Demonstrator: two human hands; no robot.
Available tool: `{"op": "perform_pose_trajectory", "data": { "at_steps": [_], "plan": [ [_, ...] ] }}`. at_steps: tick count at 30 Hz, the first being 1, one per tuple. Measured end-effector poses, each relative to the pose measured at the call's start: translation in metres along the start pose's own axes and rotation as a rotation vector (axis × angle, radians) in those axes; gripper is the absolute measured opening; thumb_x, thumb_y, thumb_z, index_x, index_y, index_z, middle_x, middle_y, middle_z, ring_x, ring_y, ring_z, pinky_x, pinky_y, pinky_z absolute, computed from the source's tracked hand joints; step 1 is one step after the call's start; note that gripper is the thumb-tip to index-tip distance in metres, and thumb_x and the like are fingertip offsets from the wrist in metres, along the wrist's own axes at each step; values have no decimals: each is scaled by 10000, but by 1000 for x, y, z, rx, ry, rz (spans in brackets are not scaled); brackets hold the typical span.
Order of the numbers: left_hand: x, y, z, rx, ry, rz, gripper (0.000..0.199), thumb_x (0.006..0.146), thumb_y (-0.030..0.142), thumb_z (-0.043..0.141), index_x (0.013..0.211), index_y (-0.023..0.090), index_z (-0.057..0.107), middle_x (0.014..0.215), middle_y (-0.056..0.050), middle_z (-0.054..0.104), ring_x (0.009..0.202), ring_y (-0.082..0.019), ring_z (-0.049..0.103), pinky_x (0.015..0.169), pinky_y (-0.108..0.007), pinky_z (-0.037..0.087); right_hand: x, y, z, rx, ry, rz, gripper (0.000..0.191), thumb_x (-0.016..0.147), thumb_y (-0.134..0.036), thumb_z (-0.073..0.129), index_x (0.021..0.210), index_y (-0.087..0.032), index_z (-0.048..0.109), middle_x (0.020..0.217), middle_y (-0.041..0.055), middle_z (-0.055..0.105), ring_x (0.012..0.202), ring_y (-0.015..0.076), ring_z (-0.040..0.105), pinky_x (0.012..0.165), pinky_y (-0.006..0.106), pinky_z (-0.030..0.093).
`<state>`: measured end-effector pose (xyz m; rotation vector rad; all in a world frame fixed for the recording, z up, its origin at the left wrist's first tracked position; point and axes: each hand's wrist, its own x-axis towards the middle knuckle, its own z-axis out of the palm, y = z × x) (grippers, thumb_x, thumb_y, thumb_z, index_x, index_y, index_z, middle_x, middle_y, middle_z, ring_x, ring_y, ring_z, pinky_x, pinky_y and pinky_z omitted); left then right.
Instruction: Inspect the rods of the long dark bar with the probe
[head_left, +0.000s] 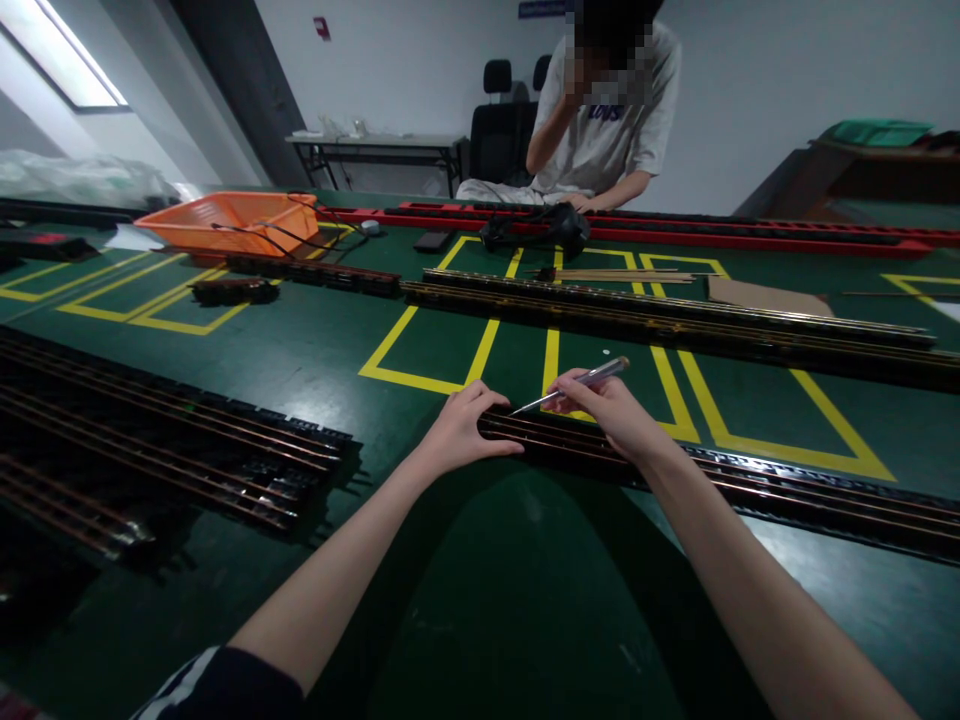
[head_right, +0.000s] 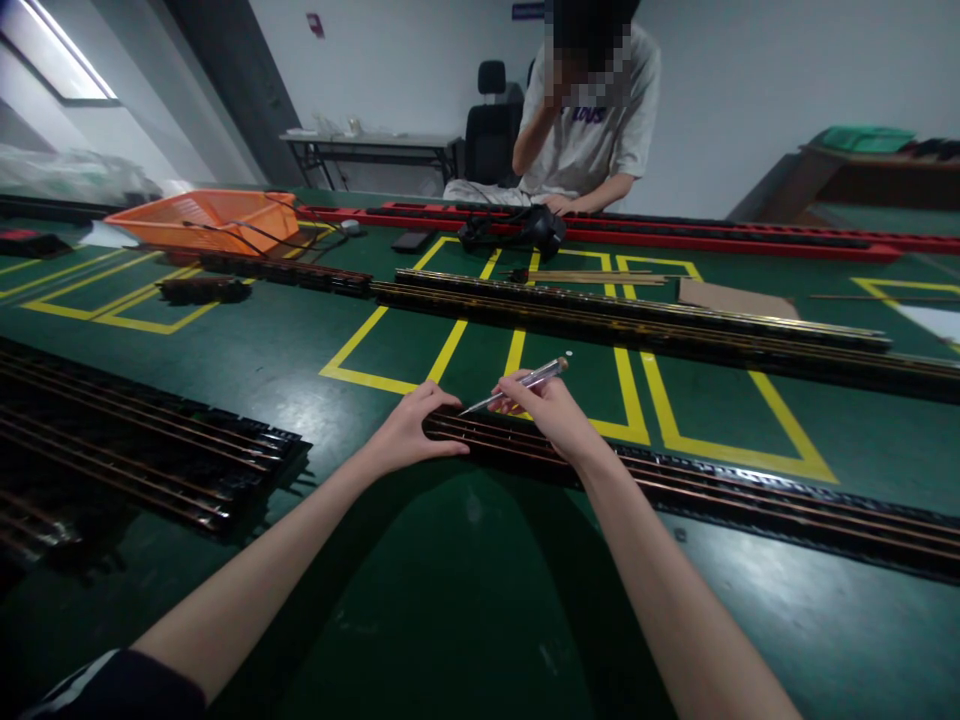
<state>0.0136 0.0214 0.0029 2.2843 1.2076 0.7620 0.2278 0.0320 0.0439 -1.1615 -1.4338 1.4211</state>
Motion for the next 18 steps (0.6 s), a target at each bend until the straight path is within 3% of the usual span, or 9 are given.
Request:
{"op": "perform_pose_trajectory", "data": {
  "at_steps": [18],
  "plan": [
    [0,-1,2,28,27,35,439,686,416,725,1019,186,553,960,-41,538,855,-196,524,747,-358,444,1,3,-1,16,6,-36,213,765,-371,610,661,-186,615,651,2,612,670,137,580,745,321,441]
  ]
}}
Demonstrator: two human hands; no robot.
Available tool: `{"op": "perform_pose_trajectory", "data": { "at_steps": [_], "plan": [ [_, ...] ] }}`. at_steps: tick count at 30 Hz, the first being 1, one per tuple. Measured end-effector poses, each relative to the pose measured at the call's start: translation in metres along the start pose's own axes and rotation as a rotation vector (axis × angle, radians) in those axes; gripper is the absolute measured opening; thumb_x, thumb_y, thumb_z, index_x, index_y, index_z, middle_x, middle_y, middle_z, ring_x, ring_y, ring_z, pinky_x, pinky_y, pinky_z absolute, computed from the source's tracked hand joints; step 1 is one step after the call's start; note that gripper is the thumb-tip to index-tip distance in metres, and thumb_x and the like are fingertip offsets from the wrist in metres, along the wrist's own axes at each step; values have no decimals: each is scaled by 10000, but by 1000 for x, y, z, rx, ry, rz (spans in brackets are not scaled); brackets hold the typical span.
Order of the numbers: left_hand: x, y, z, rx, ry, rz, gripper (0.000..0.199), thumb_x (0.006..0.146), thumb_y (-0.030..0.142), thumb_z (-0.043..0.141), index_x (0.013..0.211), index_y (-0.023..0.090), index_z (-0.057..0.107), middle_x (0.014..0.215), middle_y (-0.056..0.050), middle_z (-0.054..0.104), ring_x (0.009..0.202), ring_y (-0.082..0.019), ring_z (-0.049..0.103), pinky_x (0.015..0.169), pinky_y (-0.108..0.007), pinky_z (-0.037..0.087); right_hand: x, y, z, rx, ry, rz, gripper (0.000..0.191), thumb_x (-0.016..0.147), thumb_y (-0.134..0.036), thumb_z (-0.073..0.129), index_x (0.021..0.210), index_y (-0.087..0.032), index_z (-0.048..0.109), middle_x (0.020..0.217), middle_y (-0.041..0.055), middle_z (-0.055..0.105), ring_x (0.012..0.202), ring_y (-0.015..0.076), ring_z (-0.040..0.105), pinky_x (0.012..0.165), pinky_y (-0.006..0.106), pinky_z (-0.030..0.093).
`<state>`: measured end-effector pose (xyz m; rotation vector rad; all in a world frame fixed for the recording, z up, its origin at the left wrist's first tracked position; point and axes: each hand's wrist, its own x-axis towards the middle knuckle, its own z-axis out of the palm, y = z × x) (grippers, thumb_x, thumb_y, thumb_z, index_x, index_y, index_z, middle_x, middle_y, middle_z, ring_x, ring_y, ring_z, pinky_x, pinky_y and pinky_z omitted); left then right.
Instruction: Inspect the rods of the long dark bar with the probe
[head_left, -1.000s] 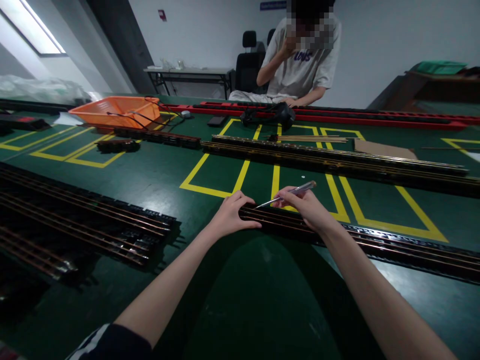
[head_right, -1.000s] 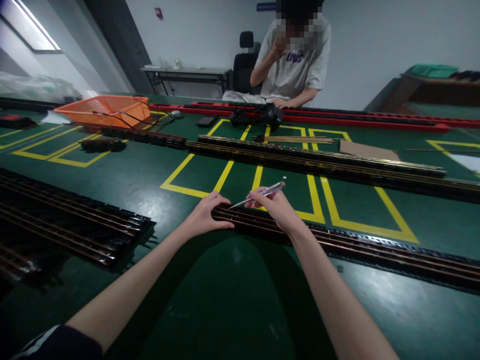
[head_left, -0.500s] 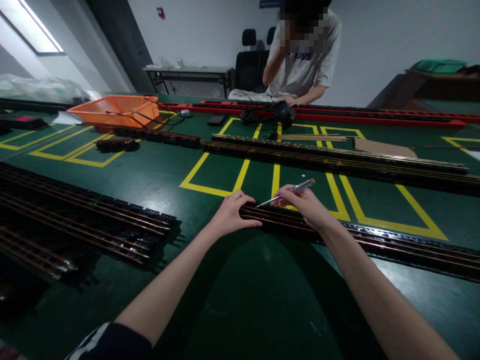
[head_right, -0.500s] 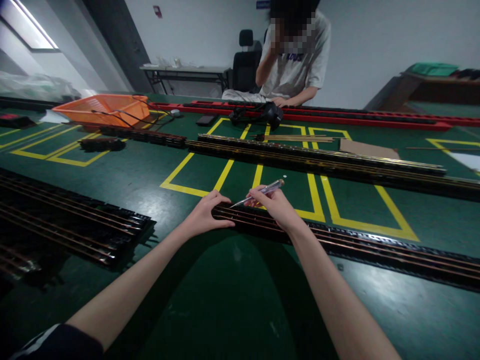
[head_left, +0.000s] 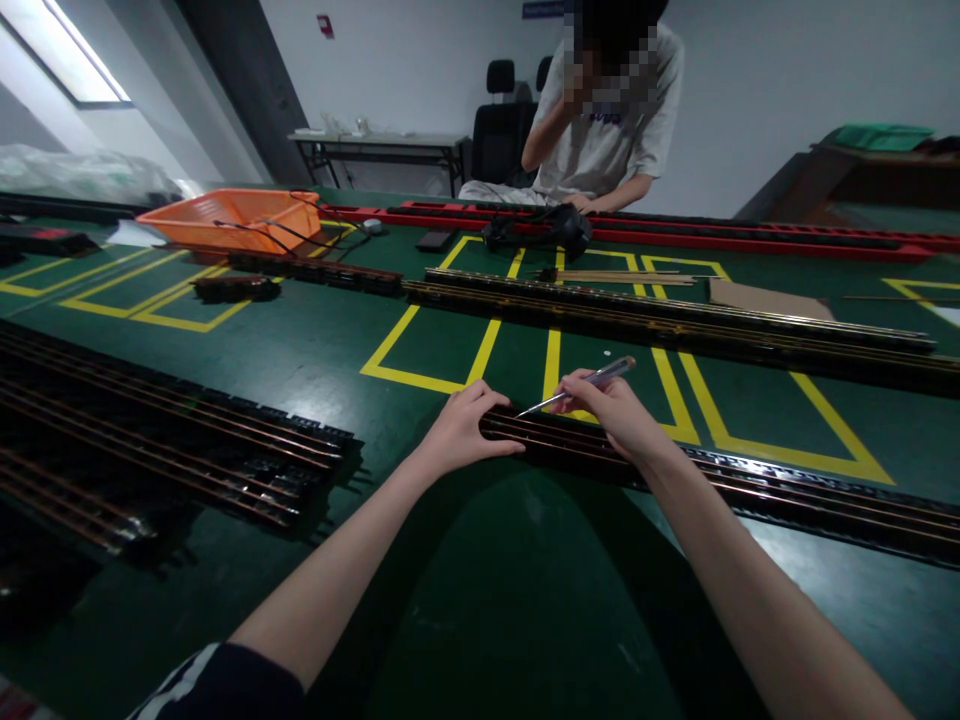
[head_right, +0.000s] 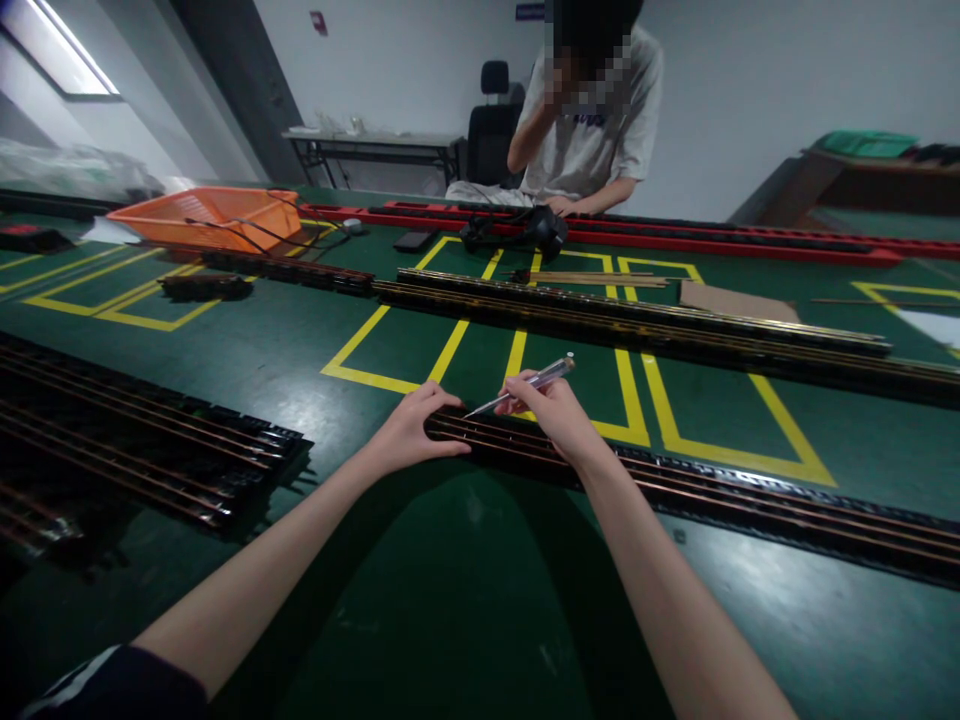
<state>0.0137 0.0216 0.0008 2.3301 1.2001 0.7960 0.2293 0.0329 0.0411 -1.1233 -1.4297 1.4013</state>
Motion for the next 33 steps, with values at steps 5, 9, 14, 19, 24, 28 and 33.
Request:
{"op": "perform_pose_trajectory", "data": {
  "at_steps": [5,9,14,19,24,28,33],
  "plan": [
    [0,0,0,6,-5,-1,434,688,411,722,1019,184,554,965,-42,537,867,-197,523,764,-362,443,0,1,-1,20,4,-4,198,760,-360,625,671,-183,619,662,0,611,678,137,585,763,328,456],
    [0,0,-1,1,-14,-13,441,694,421,714,1026,177,557,968,-48,536,873,-200,521,772,-367,442,0,-1,0,28,15,-1,202,748,-362,633,658,-182,616,654,2,609,672,140,586,762,334,463],
    [0,-1,0,-5,-13,-18,441,688,422,717,1029,192,559,970,-47,535,881,-208,522,774,-382,442,-1,-2,0,20,36,17,195,742,-360,634,654,-188,605,657,6,605,674,145,586,775,346,470],
    [0,1,-1,-9,-16,-20,422,692,404,717,1020,191,562,969,-43,532,879,-202,524,767,-368,441,1,3,-2,88,88,38,181,734,-330,650,629,-193,594,651,4,597,645,134,568,762,334,477],
    [0,2,-1,3,-12,-11,423,684,385,729,1014,181,561,961,-44,533,880,-203,525,776,-370,438,1,5,-3,84,52,13,191,739,-350,654,643,-190,616,649,5,602,656,136,575,755,327,476],
    [0,2,-1,9,-9,-6,428,690,391,724,1016,169,558,966,-50,534,872,-199,522,772,-365,441,0,4,-4,74,39,17,198,743,-370,653,664,-192,618,661,3,607,669,139,583,775,335,471],
    [-1,4,-2,53,8,19,400,701,394,711,999,180,551,976,-50,552,908,-212,532,810,-386,433,-1,1,-2,58,43,20,233,715,-410,670,646,-196,607,648,6,603,662,144,582,771,339,471]
  ]
}}
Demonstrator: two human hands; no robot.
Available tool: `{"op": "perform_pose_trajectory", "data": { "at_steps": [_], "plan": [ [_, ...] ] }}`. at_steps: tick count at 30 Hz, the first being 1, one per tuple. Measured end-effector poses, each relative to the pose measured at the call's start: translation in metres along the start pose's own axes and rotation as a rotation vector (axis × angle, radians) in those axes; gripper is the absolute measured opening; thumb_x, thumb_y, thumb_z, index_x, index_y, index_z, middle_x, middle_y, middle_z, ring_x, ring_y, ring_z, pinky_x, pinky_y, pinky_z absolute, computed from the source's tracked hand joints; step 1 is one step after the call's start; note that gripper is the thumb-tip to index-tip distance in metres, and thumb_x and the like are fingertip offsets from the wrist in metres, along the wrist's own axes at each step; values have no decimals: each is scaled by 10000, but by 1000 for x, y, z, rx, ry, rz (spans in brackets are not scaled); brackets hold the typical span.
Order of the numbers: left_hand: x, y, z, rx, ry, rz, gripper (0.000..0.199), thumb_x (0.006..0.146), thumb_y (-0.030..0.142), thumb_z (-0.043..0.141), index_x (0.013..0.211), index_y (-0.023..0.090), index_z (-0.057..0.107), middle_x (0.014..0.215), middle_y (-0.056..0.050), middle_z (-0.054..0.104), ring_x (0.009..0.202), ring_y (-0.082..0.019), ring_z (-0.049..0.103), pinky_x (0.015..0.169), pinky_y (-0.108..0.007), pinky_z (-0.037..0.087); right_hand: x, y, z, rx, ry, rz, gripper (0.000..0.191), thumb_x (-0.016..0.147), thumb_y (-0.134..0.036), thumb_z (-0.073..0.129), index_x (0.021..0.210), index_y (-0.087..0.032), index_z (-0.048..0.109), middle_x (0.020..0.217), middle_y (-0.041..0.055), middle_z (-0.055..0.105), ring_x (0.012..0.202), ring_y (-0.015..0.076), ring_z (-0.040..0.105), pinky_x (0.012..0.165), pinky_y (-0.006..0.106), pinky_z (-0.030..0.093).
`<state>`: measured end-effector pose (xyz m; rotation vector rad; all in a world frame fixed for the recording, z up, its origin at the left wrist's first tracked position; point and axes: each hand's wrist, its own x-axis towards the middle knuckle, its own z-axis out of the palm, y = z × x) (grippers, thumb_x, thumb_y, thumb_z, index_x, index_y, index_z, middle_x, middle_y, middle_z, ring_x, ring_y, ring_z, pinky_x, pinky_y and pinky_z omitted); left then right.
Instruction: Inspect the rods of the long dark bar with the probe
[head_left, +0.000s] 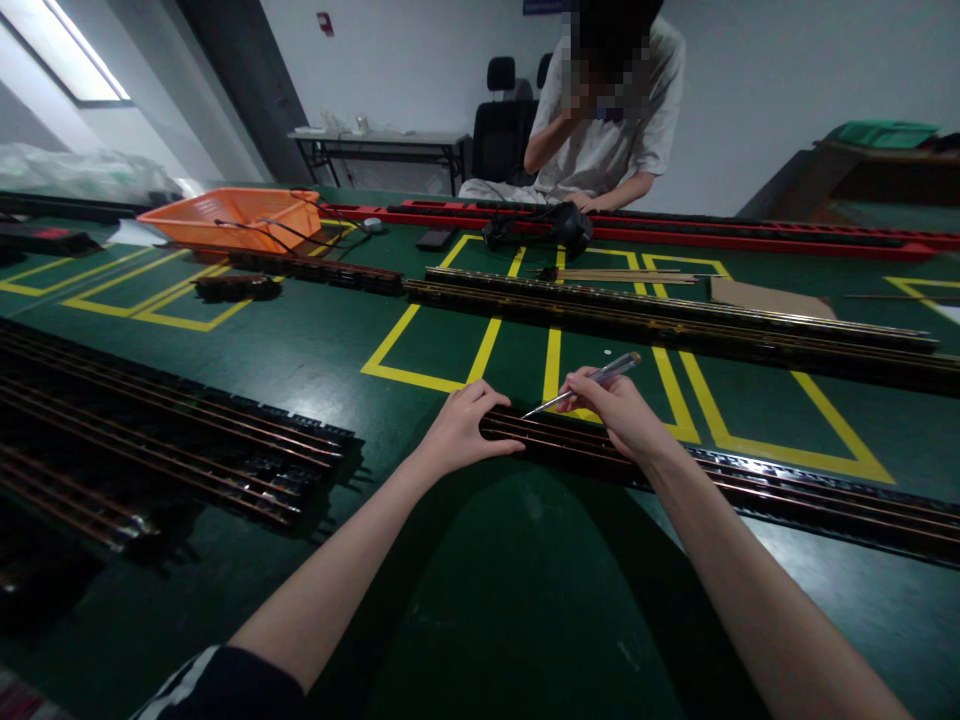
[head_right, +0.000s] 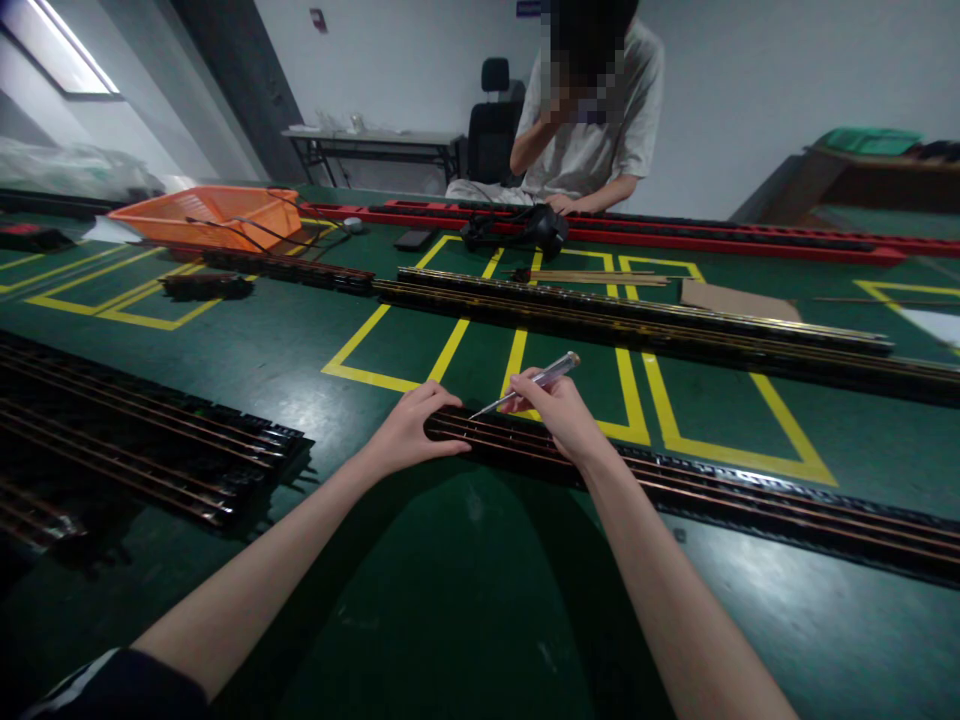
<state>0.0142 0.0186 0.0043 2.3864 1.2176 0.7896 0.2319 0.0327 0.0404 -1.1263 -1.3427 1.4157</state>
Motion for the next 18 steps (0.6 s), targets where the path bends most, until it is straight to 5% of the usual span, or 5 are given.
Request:
{"op": "perform_pose_trajectory", "data": {
  "at_steps": [18],
  "plan": [
    [-18,16,0,247,100,-70,326,788,307,602,1087,190,544,1099,-64,600,1040,-244,522,876,-405,380,1,0,1,-106,-93,-70,231,765,-417,622,707,-194,612,688,5,630,686,150,602,757,360,473]
  ]
}}
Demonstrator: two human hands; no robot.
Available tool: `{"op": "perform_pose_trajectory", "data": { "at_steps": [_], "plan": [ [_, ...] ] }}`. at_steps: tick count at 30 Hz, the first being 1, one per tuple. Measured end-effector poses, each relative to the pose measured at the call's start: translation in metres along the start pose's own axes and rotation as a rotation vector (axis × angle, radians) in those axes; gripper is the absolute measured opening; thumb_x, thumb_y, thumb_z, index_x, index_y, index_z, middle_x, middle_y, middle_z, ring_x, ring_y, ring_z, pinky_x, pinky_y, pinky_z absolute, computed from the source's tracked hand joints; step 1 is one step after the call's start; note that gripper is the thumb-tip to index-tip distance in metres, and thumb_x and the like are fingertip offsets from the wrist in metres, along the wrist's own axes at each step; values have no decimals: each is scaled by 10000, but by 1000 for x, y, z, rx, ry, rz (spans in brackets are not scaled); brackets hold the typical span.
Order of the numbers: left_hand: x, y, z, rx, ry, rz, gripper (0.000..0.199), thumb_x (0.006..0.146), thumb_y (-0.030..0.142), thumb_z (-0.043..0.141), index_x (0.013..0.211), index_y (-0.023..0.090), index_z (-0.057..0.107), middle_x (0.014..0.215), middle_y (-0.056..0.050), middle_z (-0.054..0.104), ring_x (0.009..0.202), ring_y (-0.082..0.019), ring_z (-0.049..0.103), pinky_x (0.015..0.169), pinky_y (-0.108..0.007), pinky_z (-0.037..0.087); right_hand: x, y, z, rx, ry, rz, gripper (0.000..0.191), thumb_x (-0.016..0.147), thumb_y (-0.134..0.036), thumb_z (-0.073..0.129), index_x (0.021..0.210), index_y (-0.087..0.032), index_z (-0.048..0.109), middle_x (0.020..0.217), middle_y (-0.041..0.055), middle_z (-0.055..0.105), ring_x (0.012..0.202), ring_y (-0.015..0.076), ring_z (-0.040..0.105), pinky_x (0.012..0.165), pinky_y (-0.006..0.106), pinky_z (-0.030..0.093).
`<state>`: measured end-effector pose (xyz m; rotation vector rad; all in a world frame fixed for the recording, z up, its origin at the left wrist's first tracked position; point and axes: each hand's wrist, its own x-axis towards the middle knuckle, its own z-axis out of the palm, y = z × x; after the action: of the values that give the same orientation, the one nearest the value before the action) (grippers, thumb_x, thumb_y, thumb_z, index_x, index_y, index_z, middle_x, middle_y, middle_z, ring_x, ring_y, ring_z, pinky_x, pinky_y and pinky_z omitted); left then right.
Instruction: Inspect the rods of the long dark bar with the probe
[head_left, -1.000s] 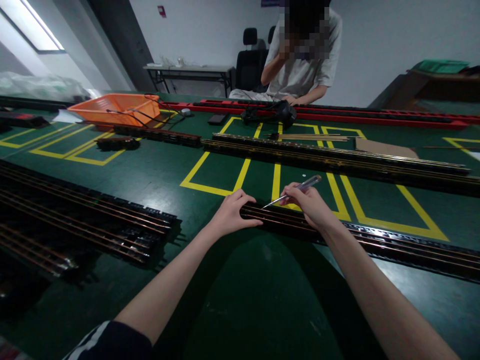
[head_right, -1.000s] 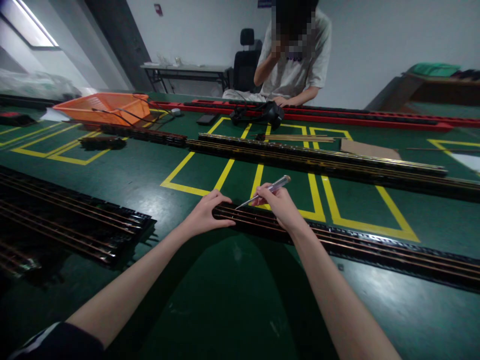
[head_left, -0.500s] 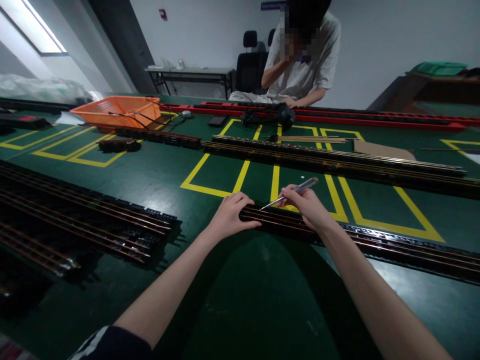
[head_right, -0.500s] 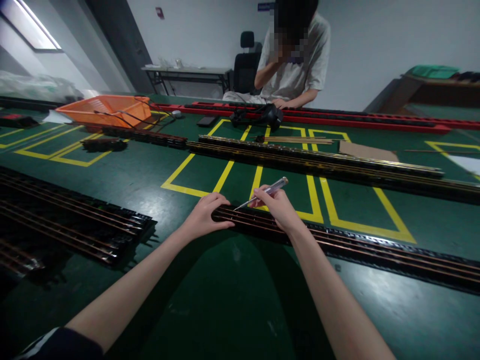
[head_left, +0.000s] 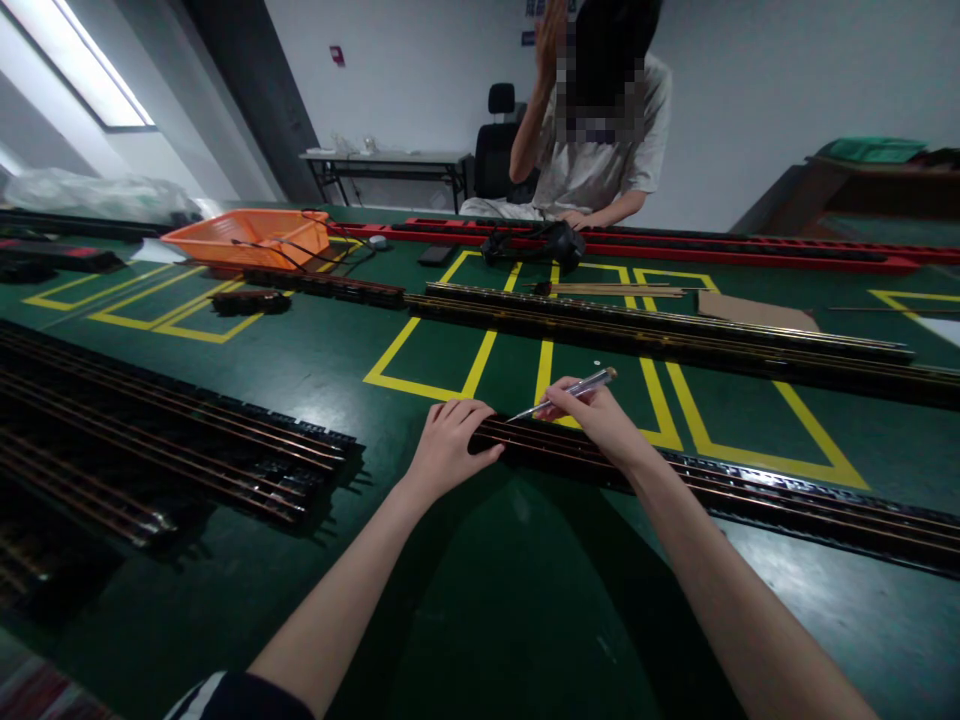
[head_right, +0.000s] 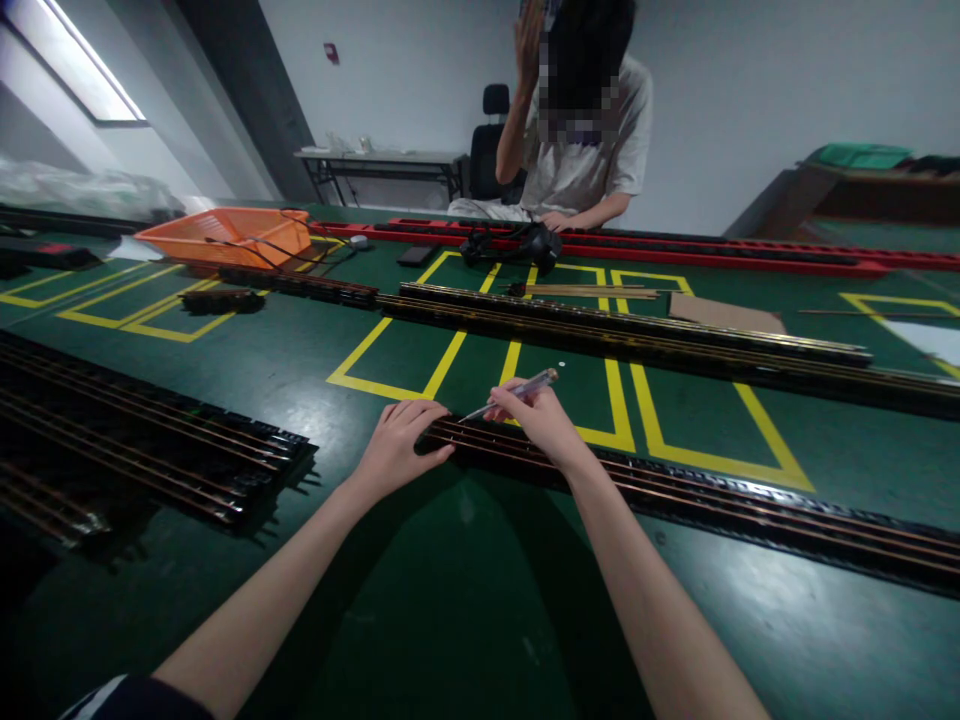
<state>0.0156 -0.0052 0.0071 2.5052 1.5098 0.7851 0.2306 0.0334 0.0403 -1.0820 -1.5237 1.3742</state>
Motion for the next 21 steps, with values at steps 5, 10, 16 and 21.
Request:
{"op": "perform_pose_trajectory", "data": {
  "at_steps": [5,10,16,21],
  "plan": [
    [-10,7,0,28,92,-151,357,789,221,574,1143,210,523,1151,-77,577,1083,-254,486,901,-433,374,-1,-5,9,-40,-50,30,206,779,-402,609,742,-200,620,747,14,659,720,155,606,767,373,466],
    [-14,19,11,29,208,-264,372,780,193,565,1150,204,532,1191,-108,542,1149,-301,431,954,-498,340,1,-1,12,-13,-45,35,183,788,-379,604,734,-204,622,740,14,661,717,152,606,774,373,468],
    [-11,23,14,-26,198,-256,383,781,144,532,1159,203,528,1202,-101,545,1172,-296,418,985,-514,301,1,4,9,53,5,24,180,775,-373,625,737,-197,628,728,20,665,719,157,617,773,364,477],
    [-10,22,12,-61,137,-216,376,807,118,479,1171,210,513,1193,-68,573,1203,-256,424,1028,-494,259,1,2,8,112,50,25,221,735,-386,652,666,-178,620,646,16,631,646,150,597,716,340,479]
  ]
}}
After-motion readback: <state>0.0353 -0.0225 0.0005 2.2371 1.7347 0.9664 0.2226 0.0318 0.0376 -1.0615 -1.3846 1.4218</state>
